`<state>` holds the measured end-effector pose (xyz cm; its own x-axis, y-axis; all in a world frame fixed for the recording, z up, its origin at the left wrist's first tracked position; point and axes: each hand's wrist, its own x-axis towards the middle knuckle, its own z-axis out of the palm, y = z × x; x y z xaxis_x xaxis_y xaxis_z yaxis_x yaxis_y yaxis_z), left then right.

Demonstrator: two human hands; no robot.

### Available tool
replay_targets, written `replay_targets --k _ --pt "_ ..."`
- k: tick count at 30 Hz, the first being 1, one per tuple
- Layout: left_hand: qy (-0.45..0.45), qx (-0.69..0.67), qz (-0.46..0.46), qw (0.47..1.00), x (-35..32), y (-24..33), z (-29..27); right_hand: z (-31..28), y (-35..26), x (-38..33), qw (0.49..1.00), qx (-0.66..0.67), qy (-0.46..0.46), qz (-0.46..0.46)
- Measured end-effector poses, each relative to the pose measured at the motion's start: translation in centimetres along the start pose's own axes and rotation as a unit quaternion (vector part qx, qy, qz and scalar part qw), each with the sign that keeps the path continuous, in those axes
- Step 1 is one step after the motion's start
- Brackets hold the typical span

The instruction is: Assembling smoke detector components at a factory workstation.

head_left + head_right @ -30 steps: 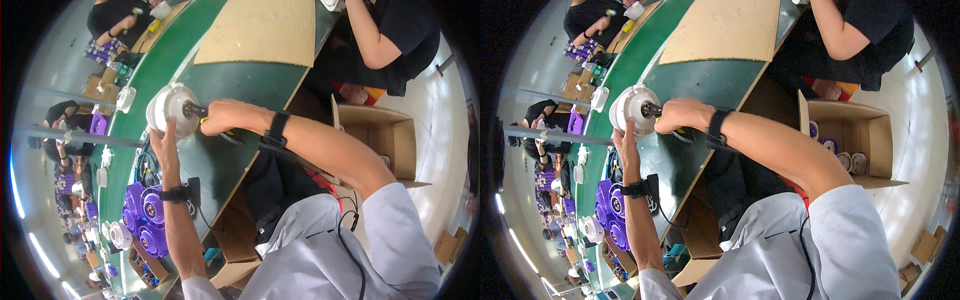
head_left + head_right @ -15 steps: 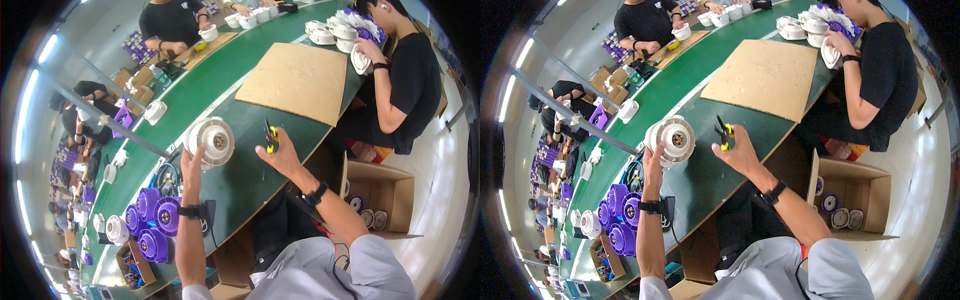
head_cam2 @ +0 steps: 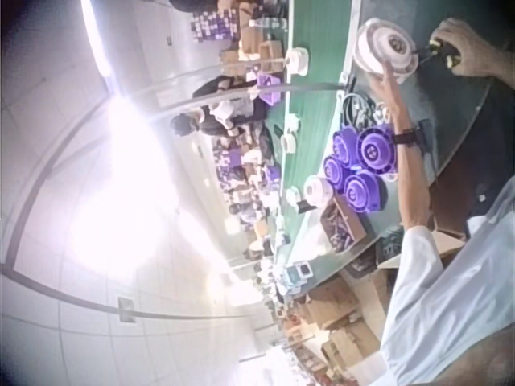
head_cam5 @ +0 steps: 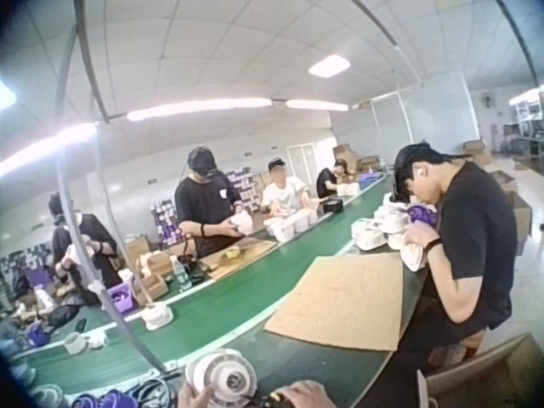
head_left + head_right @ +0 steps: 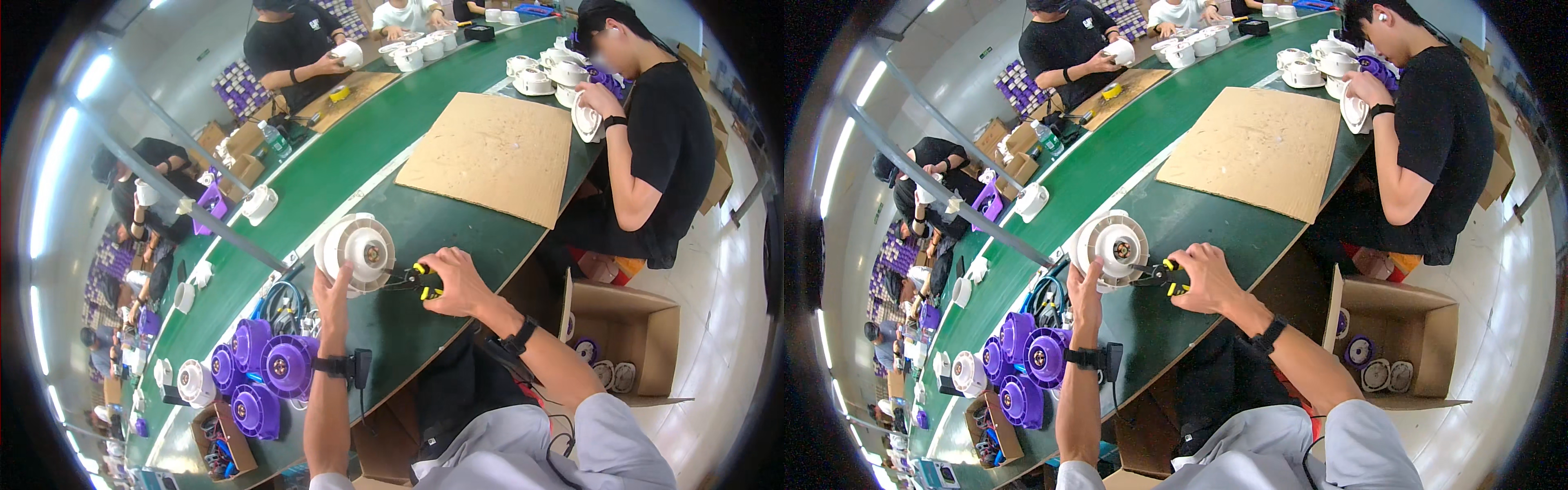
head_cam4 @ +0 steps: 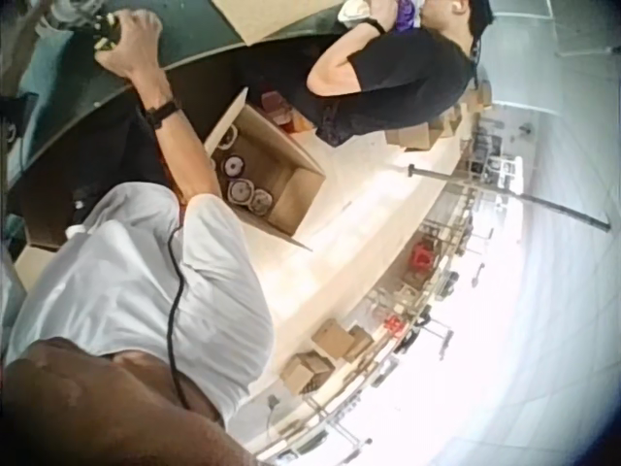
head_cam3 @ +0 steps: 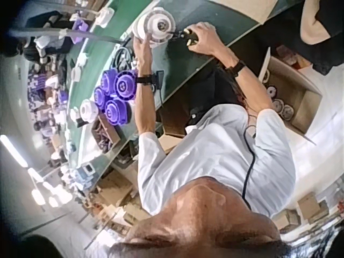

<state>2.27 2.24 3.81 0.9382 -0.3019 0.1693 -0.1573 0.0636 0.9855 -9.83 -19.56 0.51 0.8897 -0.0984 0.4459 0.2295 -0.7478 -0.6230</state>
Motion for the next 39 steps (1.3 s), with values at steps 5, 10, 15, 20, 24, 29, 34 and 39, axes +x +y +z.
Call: replay_targets --k 5,10,15,20,24,29,34,39 --pt "0.041 0.072 0.044 0.996 -1.2 1.0 1.3 -0.2 -1.1 0.8 0.995 -0.014 -0.040 0.096" --pt "0.066 0.122 0.078 0.987 -1.9 0.7 2.1 -2.1 -3.1 1.6 0.978 -0.021 -0.089 0.188" --pt "0.082 0.156 0.097 0.980 -1.9 0.1 2.0 -2.1 -3.4 2.5 0.954 -0.017 -0.172 0.245" --pt "0.068 0.167 0.104 0.978 -2.6 0.4 2.3 -1.7 -3.3 2.5 0.949 -0.041 -0.179 0.256" --pt "0.092 0.247 0.129 0.956 -2.5 -0.1 1.5 -2.3 -3.5 3.8 0.928 0.021 -0.245 0.280" --pt "0.035 0.270 0.147 0.951 -3.4 0.7 1.2 -2.9 -3.6 5.2 0.909 0.008 -0.329 0.255" --pt "0.023 0.257 0.158 0.953 -3.7 0.5 1.5 -2.1 -4.2 5.9 0.893 -0.080 -0.354 0.267" --pt "0.032 0.261 0.164 0.951 -4.0 0.6 1.3 -0.9 -5.4 4.8 0.896 -0.066 -0.307 0.313"
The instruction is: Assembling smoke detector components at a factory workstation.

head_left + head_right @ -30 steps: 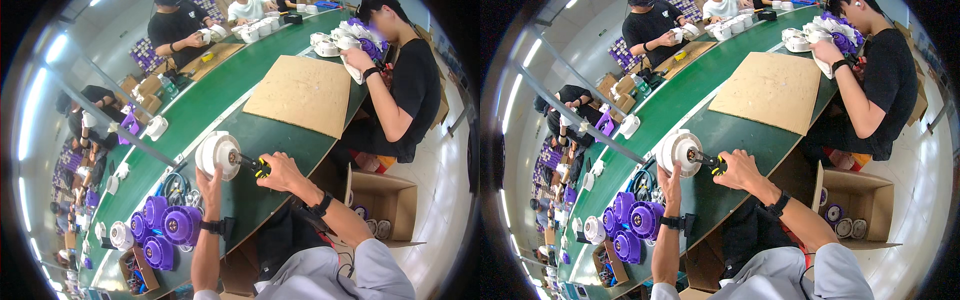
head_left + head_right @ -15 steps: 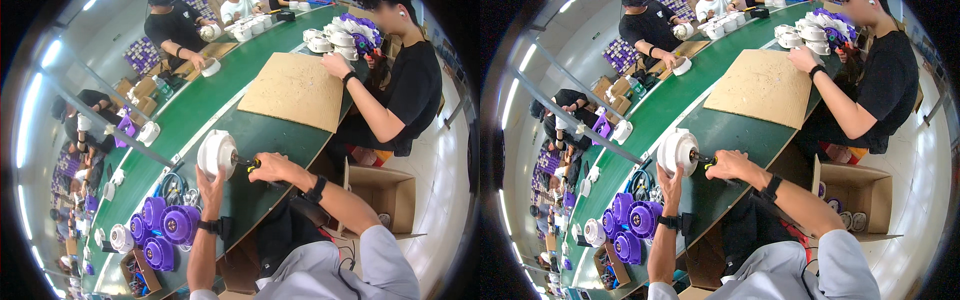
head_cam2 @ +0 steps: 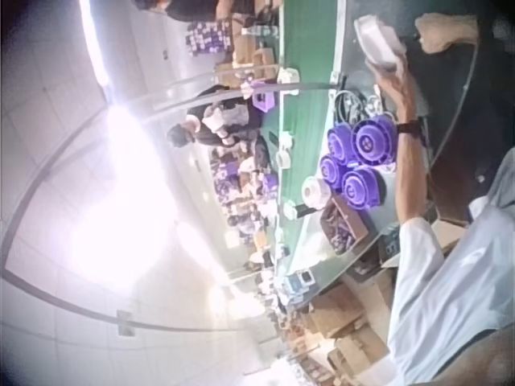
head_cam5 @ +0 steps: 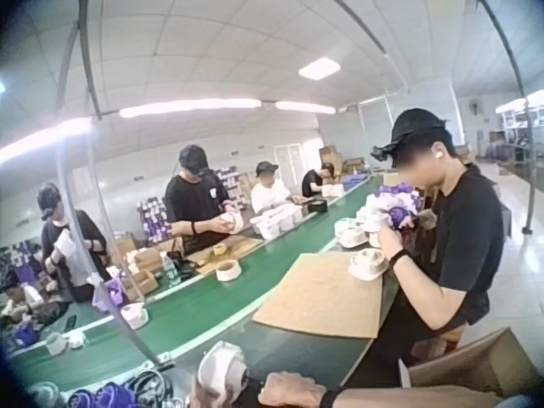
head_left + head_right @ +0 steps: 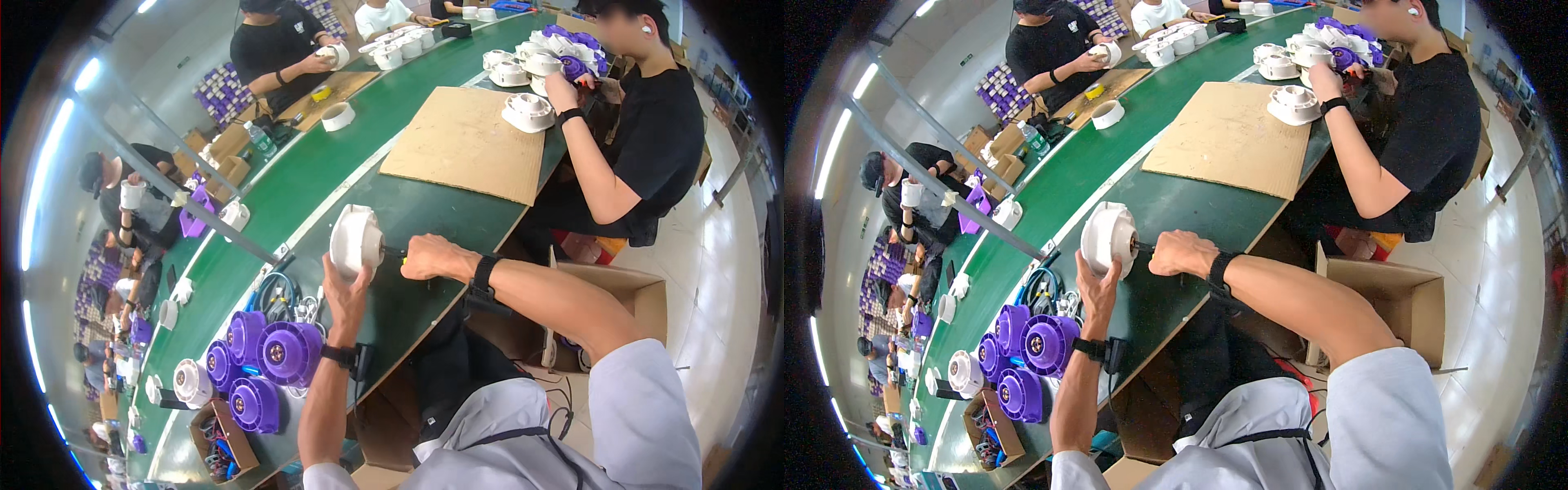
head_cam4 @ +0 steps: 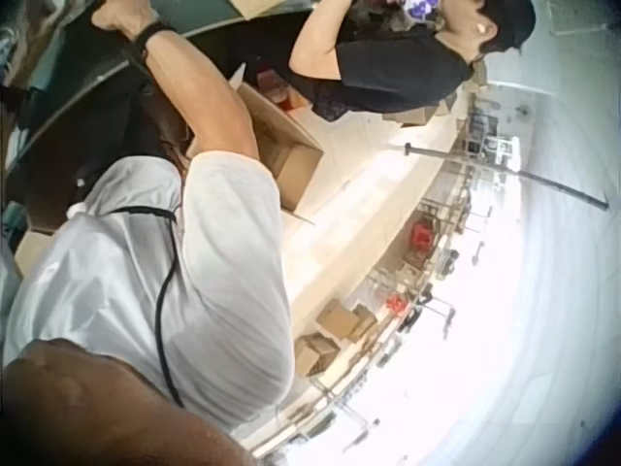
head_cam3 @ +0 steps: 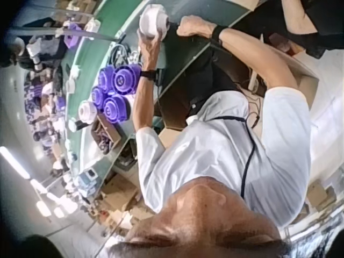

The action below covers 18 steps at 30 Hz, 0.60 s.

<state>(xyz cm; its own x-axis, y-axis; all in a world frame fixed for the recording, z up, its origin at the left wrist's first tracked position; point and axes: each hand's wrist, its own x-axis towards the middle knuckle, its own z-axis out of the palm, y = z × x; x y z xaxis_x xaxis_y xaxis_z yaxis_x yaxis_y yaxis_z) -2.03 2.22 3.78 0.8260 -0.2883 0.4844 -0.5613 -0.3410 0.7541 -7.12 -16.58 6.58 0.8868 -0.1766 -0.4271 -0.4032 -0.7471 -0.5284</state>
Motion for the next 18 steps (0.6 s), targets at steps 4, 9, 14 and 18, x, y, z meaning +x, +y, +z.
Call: replay_targets --k 4,9,14,18 --pt "-0.028 -0.015 0.032 0.999 -0.2 0.0 -0.4 0.6 0.0 -1.3 0.998 -0.037 0.030 -0.045" --pt "-0.038 0.001 0.012 0.999 -0.5 0.6 -0.4 1.9 1.0 -0.9 0.993 -0.046 0.074 -0.085" --pt "-0.037 -0.007 0.037 0.999 -0.7 -0.5 -0.4 1.5 1.4 -1.3 0.991 -0.053 0.043 -0.115" --pt "-0.012 -0.015 0.016 1.000 -0.7 1.1 0.3 -0.8 1.1 -2.1 0.985 -0.064 -0.050 -0.155"
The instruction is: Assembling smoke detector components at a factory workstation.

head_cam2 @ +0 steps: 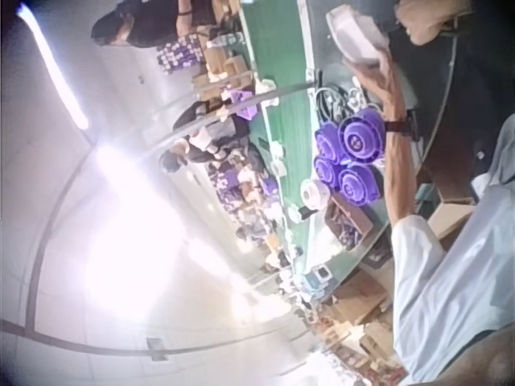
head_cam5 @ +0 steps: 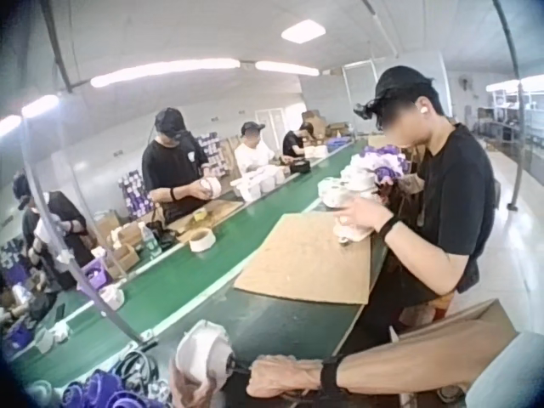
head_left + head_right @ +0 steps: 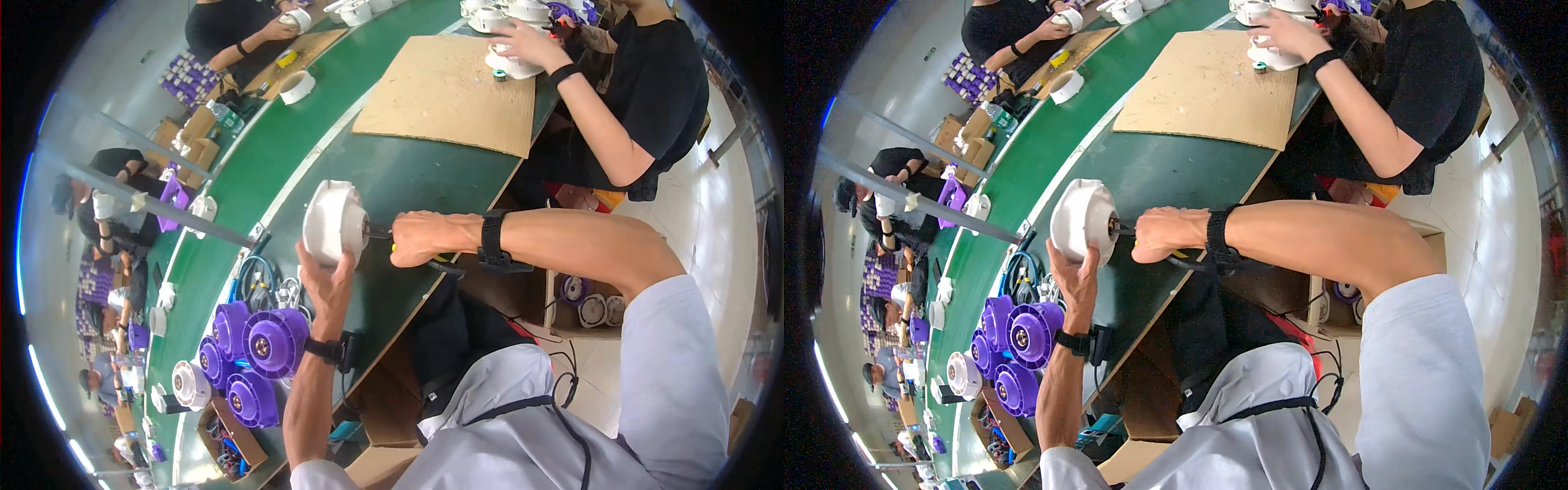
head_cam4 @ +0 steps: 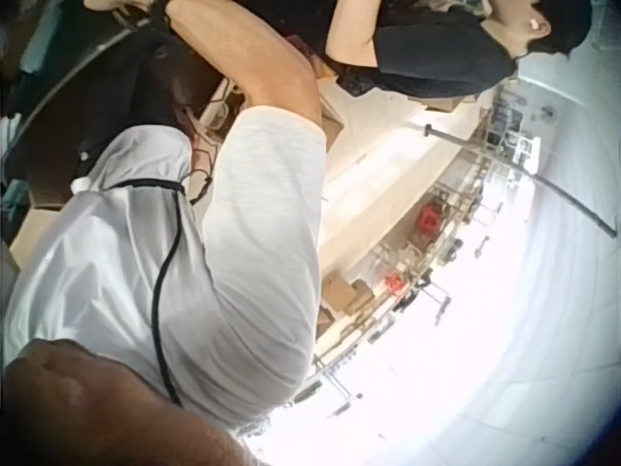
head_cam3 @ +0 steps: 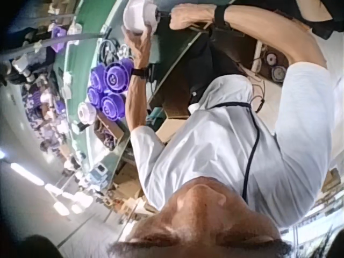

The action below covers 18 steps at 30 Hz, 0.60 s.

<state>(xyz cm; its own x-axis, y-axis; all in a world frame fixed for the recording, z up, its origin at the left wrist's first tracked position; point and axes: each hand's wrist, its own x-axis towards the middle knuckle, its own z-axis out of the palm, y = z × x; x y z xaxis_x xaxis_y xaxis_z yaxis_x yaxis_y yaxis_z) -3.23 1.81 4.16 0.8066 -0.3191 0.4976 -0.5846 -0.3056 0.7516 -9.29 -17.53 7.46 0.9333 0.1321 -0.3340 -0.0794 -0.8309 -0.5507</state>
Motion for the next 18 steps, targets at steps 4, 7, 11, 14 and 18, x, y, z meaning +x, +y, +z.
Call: replay_targets --k 4,7,11,14,18 --pt "0.015 -0.021 -0.011 1.000 0.0 -0.3 0.6 -1.3 -0.9 -0.6 0.996 0.008 -0.046 0.079" --pt "0.017 -0.043 -0.035 0.998 0.0 -0.6 0.8 -1.7 -0.9 -0.7 0.993 0.034 -0.058 0.093" --pt "0.030 -0.066 -0.031 0.997 0.9 0.6 0.2 -1.1 -0.5 0.2 0.997 0.061 -0.006 0.049" --pt "0.027 -0.050 0.001 0.998 1.8 0.8 -1.3 -0.7 -1.3 0.8 0.996 0.051 0.068 0.032" --pt "0.001 0.068 0.055 0.996 3.2 1.7 -3.9 -0.9 -2.5 1.1 0.993 0.072 0.097 0.000"
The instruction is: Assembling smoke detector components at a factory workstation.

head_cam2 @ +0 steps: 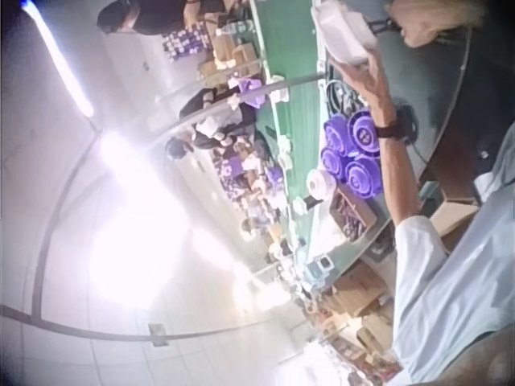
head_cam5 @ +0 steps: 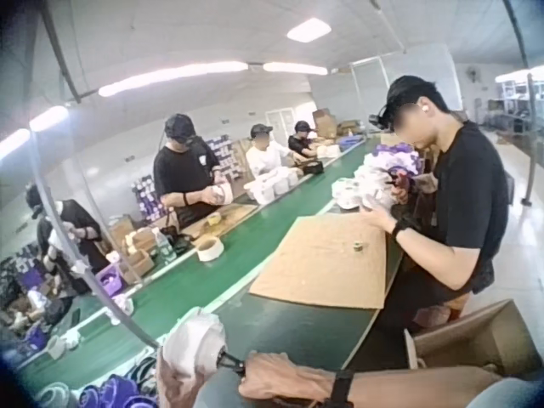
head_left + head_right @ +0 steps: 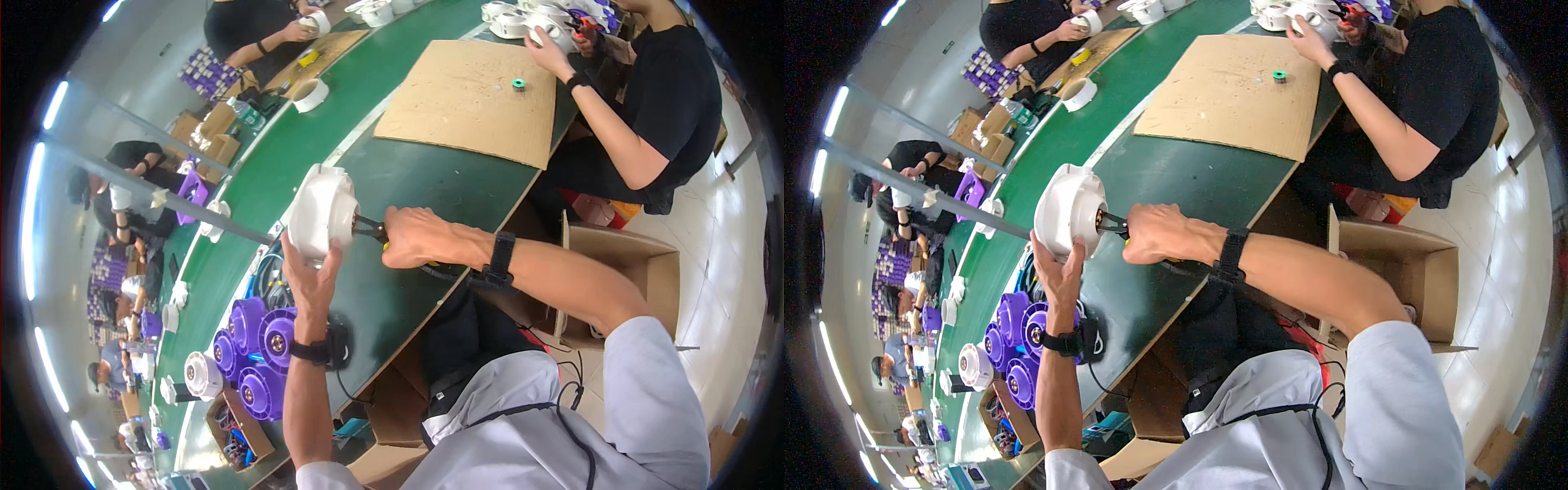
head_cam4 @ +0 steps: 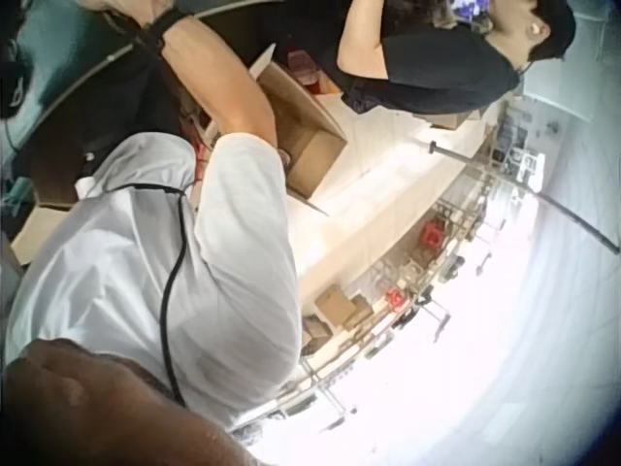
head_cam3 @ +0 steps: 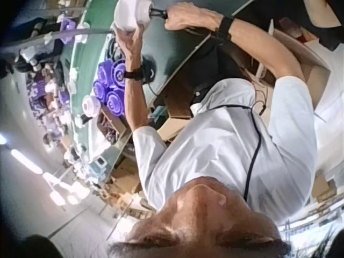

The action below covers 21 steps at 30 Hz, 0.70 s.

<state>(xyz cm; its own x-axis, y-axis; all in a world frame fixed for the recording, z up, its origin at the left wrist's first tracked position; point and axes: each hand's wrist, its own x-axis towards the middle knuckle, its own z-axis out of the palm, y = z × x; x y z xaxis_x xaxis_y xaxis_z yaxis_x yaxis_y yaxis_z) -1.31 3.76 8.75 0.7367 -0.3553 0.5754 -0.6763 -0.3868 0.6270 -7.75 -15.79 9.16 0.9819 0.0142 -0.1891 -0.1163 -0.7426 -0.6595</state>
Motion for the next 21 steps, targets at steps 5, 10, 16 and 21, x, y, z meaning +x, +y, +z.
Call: replay_targets --k 5,10,16,21 --pt "-0.073 0.078 0.038 0.993 2.0 1.1 -3.1 0.2 -0.3 0.7 0.996 0.082 -0.021 -0.035" --pt "-0.102 0.085 0.061 0.989 1.8 1.2 -3.0 1.9 1.0 1.4 0.991 0.128 -0.007 -0.042" --pt "-0.105 0.094 0.076 0.987 1.4 2.2 -2.3 3.3 2.8 0.6 0.983 0.149 0.090 -0.055" --pt "-0.042 0.088 0.077 0.992 -0.1 2.7 0.0 4.9 1.9 -1.6 0.964 0.059 0.255 0.041"
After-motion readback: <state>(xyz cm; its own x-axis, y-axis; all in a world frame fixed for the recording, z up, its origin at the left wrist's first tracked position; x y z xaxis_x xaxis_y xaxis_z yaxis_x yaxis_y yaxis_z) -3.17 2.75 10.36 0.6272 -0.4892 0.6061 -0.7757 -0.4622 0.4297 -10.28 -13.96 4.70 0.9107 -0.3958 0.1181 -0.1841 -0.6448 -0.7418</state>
